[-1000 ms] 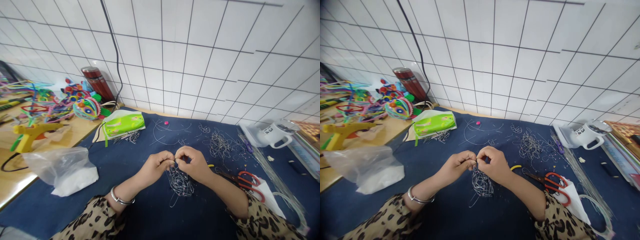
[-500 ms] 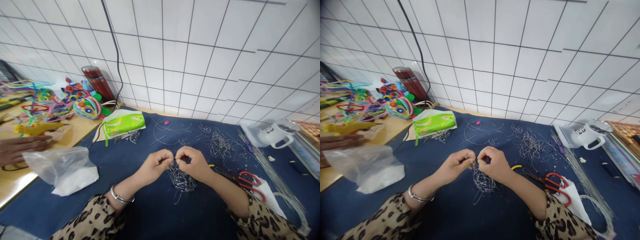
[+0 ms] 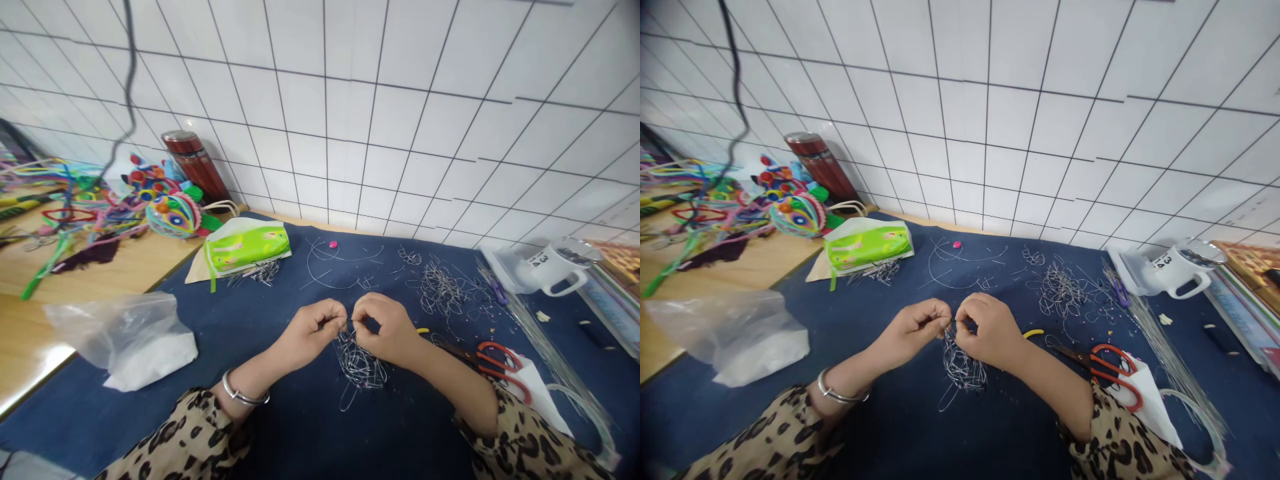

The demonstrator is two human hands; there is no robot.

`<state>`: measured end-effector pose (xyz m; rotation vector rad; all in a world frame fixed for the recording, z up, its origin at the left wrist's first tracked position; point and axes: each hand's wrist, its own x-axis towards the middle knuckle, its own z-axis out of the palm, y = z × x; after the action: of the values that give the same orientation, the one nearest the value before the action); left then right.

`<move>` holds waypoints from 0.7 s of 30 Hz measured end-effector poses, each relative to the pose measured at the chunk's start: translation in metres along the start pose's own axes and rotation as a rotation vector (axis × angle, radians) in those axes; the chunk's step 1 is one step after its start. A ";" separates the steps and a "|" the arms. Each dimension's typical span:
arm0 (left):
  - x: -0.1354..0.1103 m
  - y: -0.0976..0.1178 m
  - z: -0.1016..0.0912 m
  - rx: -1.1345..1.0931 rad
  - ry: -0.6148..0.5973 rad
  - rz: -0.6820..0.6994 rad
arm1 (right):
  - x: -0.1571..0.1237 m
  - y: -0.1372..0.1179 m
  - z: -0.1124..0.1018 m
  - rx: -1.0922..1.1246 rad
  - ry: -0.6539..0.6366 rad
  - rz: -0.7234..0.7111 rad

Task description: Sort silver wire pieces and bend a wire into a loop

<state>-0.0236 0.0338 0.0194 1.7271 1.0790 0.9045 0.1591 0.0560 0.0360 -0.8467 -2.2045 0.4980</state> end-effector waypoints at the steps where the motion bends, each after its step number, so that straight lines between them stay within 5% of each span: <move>1: 0.000 0.000 0.000 0.009 0.002 0.002 | 0.000 0.000 -0.001 0.007 -0.028 0.020; 10: 0.000 0.001 0.001 -0.006 -0.033 0.007 | 0.002 -0.002 -0.003 0.017 -0.002 0.054; 17: 0.001 0.001 0.002 0.045 0.022 0.011 | 0.003 -0.002 -0.010 0.006 -0.188 0.142; 21: 0.001 0.001 0.001 0.023 -0.016 0.004 | 0.003 -0.002 -0.009 0.060 -0.132 0.177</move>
<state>-0.0220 0.0345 0.0200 1.7532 1.0796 0.8823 0.1630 0.0577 0.0446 -1.0070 -2.2322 0.7207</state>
